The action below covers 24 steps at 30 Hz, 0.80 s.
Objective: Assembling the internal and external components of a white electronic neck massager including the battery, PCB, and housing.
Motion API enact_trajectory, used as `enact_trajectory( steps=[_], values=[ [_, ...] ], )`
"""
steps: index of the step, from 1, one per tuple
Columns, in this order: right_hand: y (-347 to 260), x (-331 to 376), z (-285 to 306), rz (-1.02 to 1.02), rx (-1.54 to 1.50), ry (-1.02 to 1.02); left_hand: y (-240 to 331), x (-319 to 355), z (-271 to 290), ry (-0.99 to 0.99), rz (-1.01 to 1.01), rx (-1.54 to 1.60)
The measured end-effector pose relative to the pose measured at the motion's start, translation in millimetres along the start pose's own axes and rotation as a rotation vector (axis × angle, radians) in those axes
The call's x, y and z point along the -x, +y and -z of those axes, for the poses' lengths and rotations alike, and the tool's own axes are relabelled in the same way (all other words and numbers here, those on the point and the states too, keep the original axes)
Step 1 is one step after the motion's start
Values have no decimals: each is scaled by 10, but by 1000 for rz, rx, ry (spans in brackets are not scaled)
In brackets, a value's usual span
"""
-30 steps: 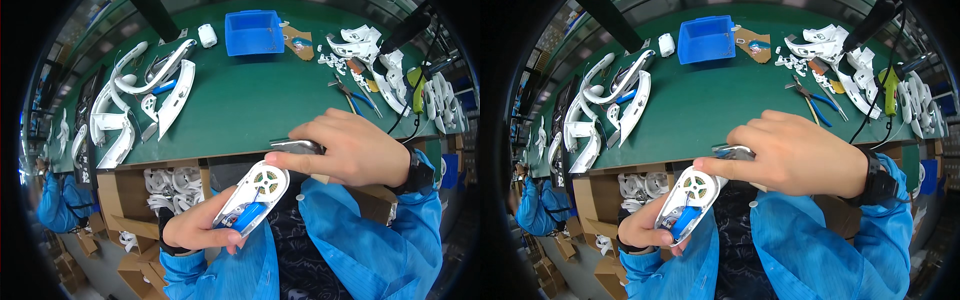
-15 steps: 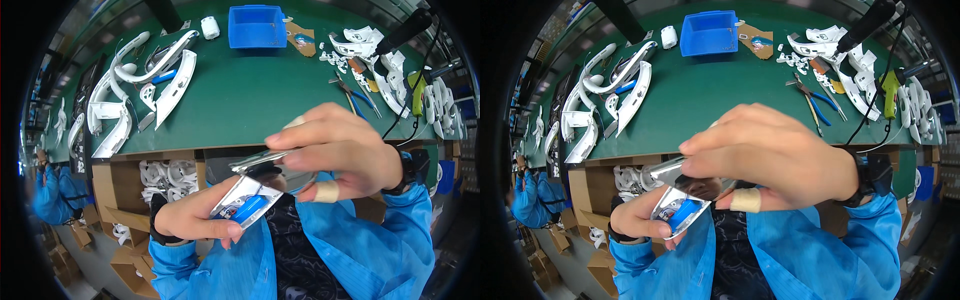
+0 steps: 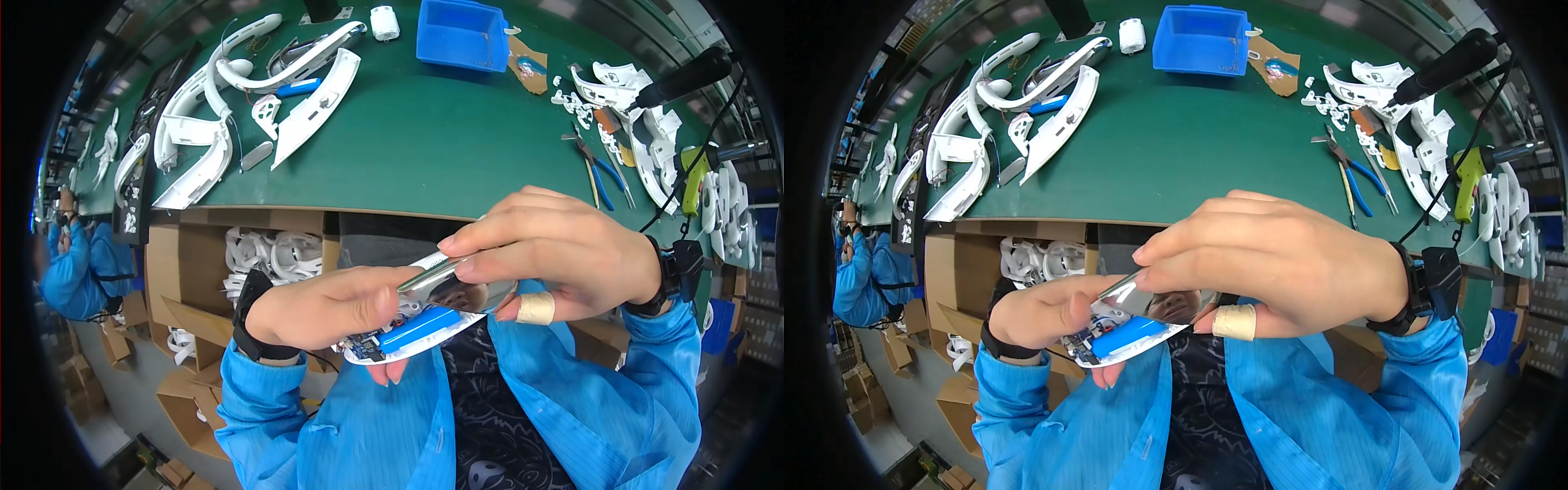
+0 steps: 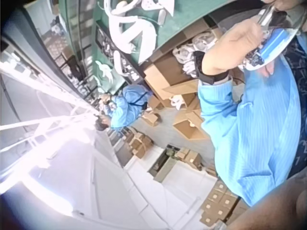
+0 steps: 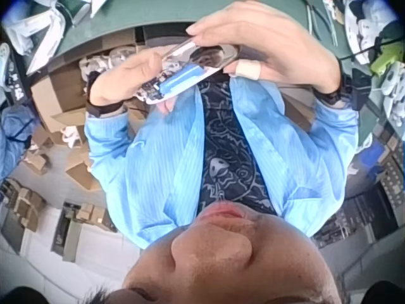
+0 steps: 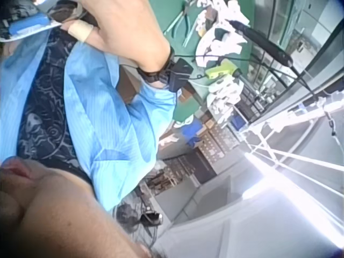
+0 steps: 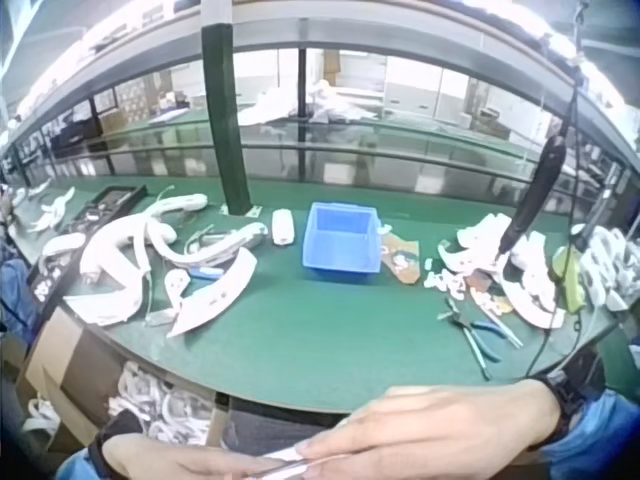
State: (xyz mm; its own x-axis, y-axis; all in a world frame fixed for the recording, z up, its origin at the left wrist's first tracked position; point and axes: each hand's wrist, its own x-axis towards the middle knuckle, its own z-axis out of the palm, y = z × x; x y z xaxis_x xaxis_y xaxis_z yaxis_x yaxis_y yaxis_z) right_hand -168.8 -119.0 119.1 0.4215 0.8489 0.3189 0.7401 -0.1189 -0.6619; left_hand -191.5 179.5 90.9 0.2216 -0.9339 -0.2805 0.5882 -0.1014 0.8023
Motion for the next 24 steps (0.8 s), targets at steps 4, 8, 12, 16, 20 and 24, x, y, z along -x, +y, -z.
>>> enact_trajectory(
  steps=[4,8,12,16,20,24],
  values=[
    [-18,9,0,-16,-77,-19,-24,5,16,6,91,89],
    [-13,10,-1,7,-82,-11,-19,-3,46,6,133,87],
    [5,3,6,5,-106,-35,-44,11,68,-13,122,100],
    [-15,1,-1,-22,-95,-26,-42,12,84,-31,103,91],
    [-149,-23,34,-35,-14,-58,-44,-24,87,-49,140,81],
    [-262,-59,14,-140,7,-108,10,-66,54,-61,167,51]
  ],
)
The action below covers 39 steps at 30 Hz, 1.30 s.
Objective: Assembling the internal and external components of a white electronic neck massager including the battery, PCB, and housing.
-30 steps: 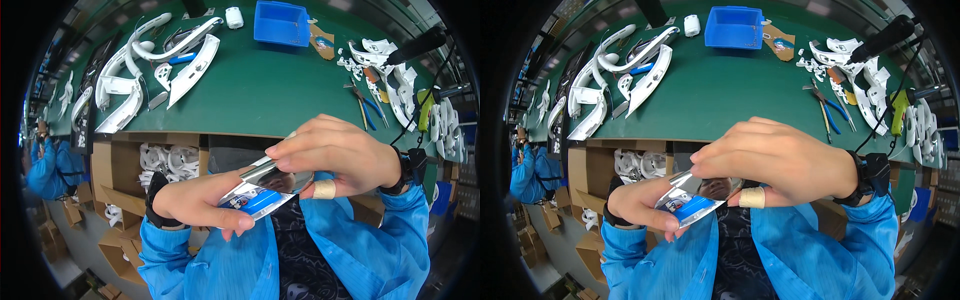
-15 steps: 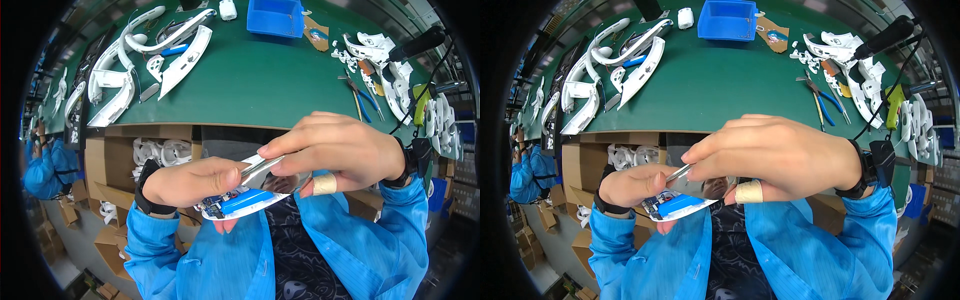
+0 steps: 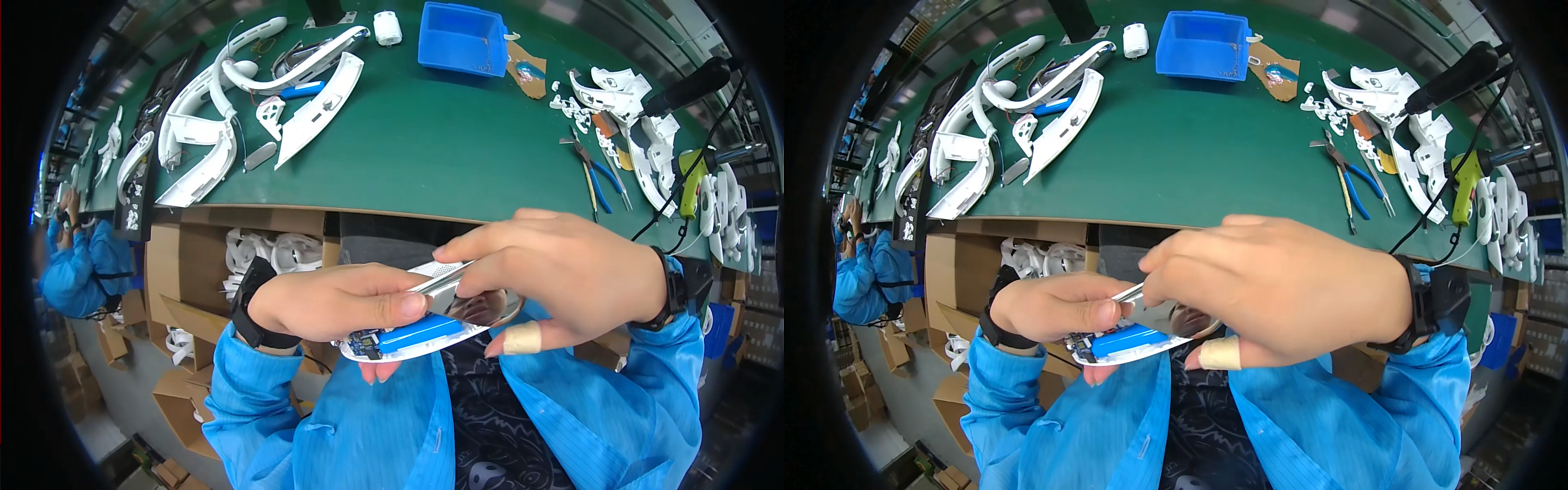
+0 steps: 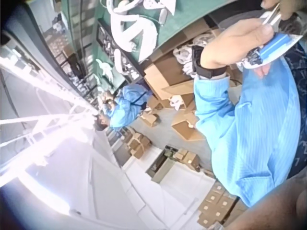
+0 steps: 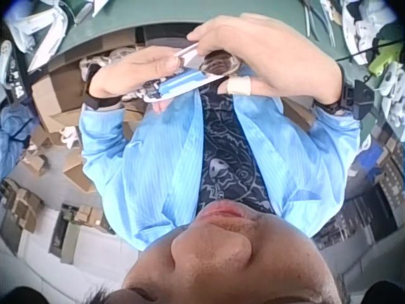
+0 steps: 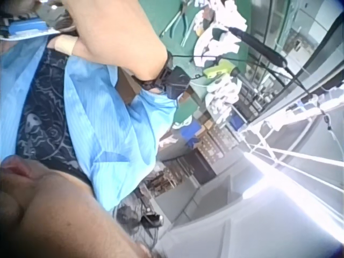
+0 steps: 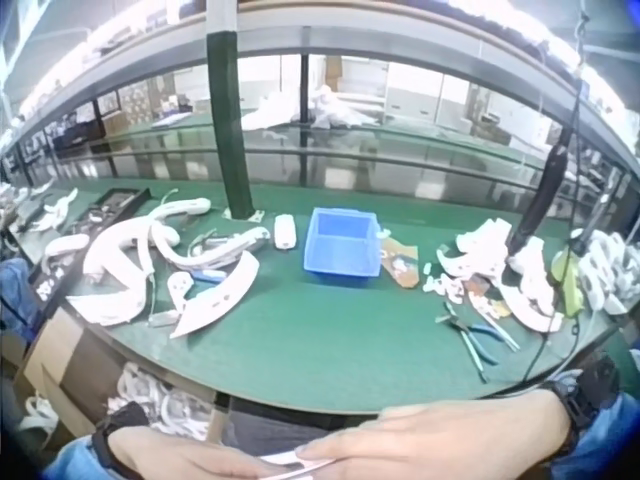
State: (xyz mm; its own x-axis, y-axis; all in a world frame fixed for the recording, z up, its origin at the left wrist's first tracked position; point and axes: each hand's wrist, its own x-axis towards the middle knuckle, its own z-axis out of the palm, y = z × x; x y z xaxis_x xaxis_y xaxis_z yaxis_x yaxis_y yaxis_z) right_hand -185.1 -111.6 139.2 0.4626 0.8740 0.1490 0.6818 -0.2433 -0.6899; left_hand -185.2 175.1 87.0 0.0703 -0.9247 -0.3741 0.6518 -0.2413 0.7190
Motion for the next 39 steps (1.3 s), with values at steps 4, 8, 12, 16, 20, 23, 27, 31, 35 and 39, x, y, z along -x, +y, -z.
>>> enact_trajectory(
  steps=[4,8,12,16,20,23,27,31,35,39],
  values=[
    [-35,-62,-116,19,132,-27,51,-9,-12,20,38,-10],
    [15,-65,-129,41,137,-17,68,44,-17,-20,-83,39],
    [49,36,-105,38,139,14,44,68,-190,552,-569,-280],
    [69,94,30,-8,81,104,-234,484,-240,364,-1371,-89],
    [163,110,10,39,-56,293,-167,233,-378,-679,-937,-365],
    [190,54,-65,85,-54,389,-569,-51,-382,-75,-627,-222],
    [116,-58,-224,116,-110,458,-360,-591,-607,698,-1208,185],
    [55,-128,-377,118,-120,523,-178,-750,-426,637,-1438,114],
    [100,-169,-444,114,-73,620,-129,-735,-522,761,-1361,207],
    [144,-193,-527,101,-8,676,-134,-768,-529,827,-1377,319]
  ],
)
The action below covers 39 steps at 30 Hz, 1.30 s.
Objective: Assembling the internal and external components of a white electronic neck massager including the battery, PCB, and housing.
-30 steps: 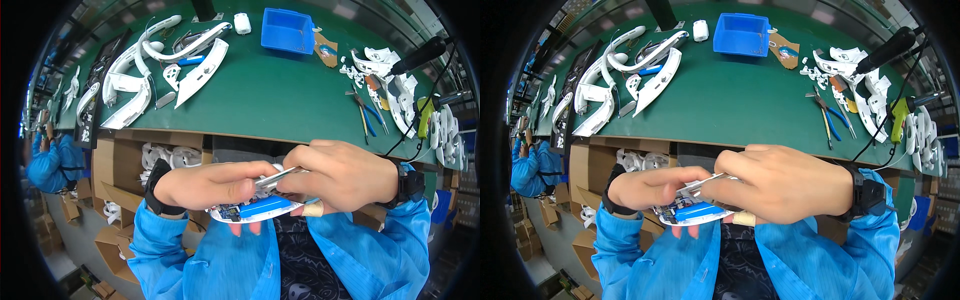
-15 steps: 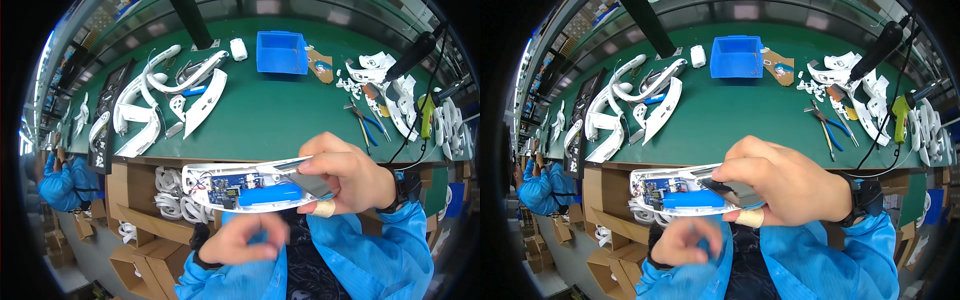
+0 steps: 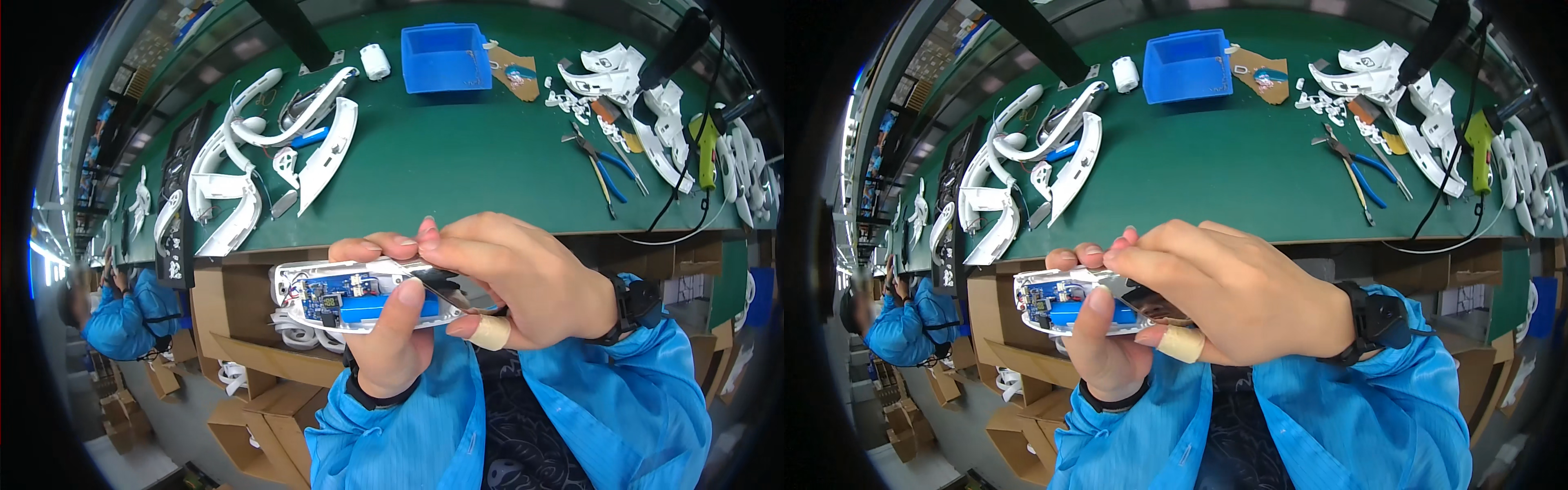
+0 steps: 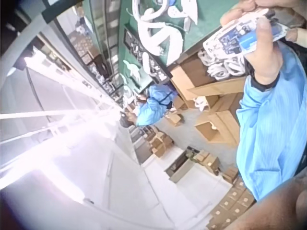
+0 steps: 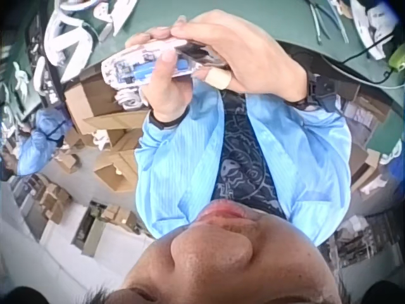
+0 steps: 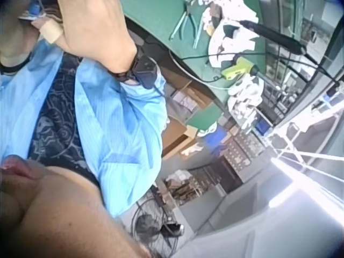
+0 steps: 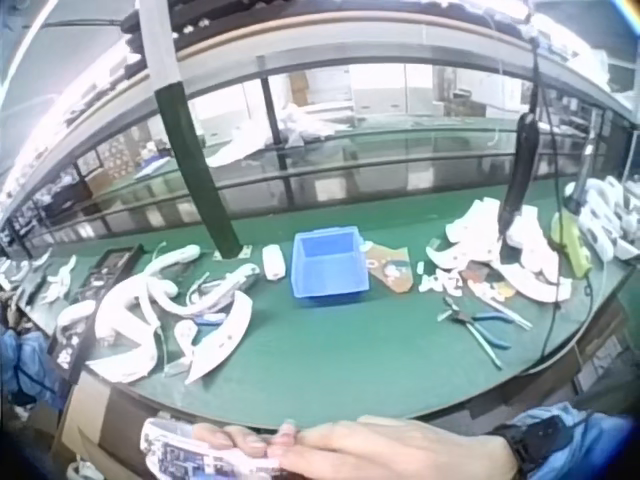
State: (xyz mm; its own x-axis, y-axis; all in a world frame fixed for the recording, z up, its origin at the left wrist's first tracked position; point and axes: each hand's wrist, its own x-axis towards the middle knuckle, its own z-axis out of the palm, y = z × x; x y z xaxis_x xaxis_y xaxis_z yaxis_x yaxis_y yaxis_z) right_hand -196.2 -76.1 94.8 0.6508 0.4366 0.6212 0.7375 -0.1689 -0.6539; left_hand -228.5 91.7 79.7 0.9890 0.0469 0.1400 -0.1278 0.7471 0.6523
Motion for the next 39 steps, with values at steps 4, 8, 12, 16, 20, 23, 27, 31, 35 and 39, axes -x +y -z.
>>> enact_trajectory(
  steps=[4,8,12,16,20,23,27,31,35,39],
  values=[
    [5,20,41,-8,95,-74,12,7,-48,71,36,8],
    [8,42,-38,-2,77,-19,-1,15,-18,61,5,24],
    [-87,29,74,-81,-25,-35,7,14,-3,59,-19,-1],
    [-186,33,28,-446,-332,80,-111,53,49,-83,-78,-134],
    [-50,70,-123,-248,-98,108,-169,92,56,-141,-144,-278],
    [6,136,-141,-381,-261,134,-162,74,124,-145,-186,-358],
    [-71,140,-76,-559,-349,68,-101,82,142,-186,-125,-370],
    [-12,166,-62,-404,-224,64,-114,90,157,-207,-135,-400],
    [-32,124,13,-311,-134,-13,-101,60,149,-162,-153,-533],
    [-41,139,-74,-366,-179,94,-138,45,206,-196,-181,-510]
  ],
)
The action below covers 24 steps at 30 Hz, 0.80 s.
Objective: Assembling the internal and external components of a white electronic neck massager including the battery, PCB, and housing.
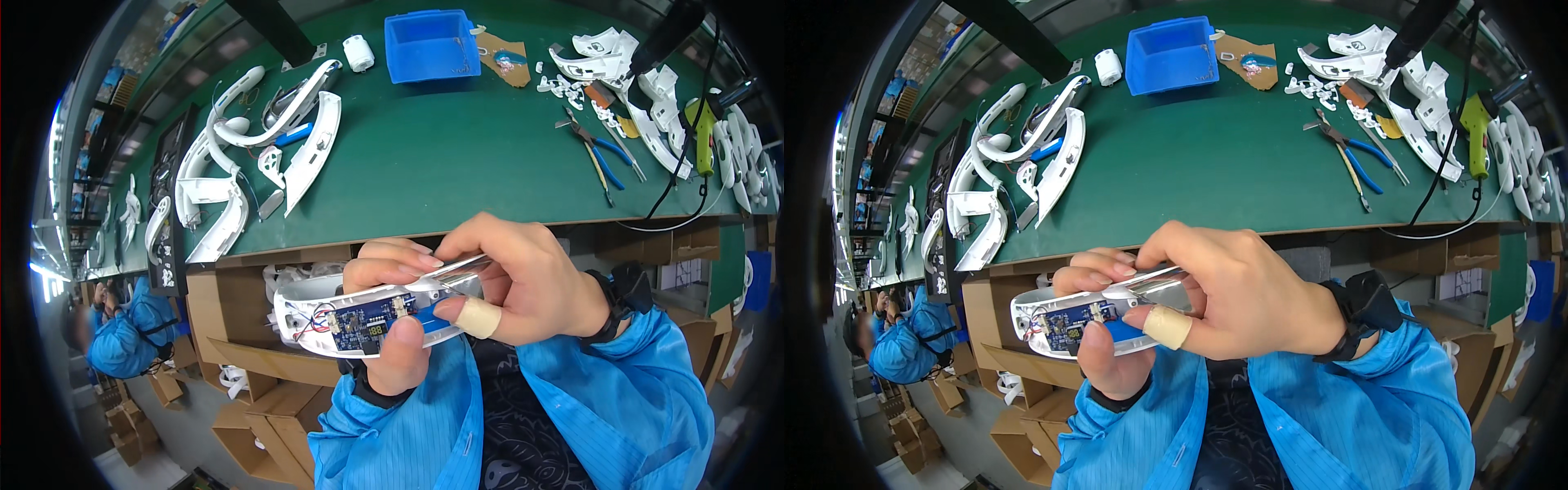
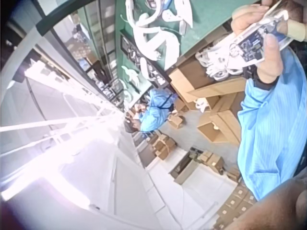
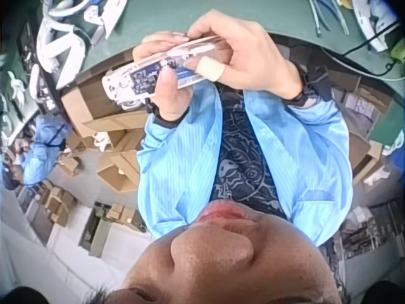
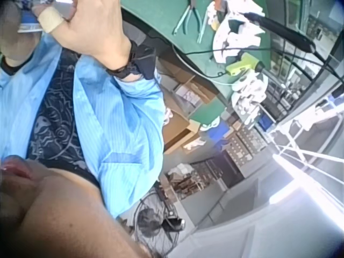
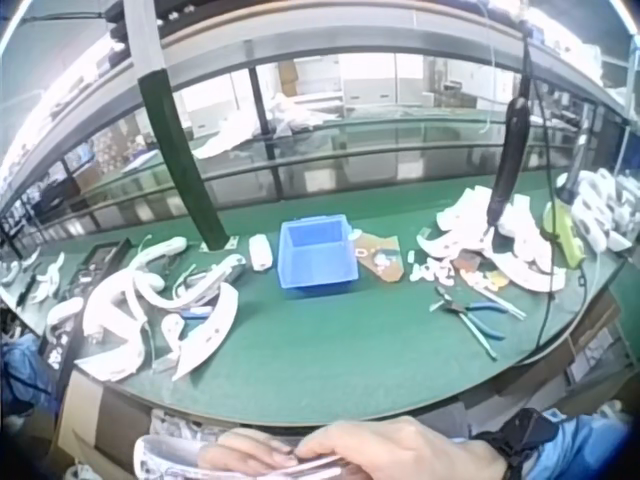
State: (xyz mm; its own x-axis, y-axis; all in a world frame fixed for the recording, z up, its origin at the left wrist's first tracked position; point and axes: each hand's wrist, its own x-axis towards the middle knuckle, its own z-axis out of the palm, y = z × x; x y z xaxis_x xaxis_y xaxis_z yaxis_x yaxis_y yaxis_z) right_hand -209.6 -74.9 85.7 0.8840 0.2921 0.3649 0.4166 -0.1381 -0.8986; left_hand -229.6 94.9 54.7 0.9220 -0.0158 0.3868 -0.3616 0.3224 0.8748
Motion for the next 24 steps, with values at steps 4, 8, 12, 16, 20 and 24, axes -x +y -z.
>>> enact_trajectory(
  steps=[4,8,12,16,20,24],
  values=[
    [37,26,-37,18,85,12,-2,4,-39,42,30,112],
    [52,37,-57,79,174,34,-28,-30,-11,-12,-81,70],
    [66,18,-90,145,211,47,-40,-35,-9,3,-113,75],
    [55,-4,-83,136,234,21,-45,-36,-61,33,-57,90],
    [49,-16,-61,131,204,22,-97,-76,-79,19,-146,80],
    [37,-51,-1,-26,-67,-38,-100,-131,-114,61,-182,20]
  ],
)
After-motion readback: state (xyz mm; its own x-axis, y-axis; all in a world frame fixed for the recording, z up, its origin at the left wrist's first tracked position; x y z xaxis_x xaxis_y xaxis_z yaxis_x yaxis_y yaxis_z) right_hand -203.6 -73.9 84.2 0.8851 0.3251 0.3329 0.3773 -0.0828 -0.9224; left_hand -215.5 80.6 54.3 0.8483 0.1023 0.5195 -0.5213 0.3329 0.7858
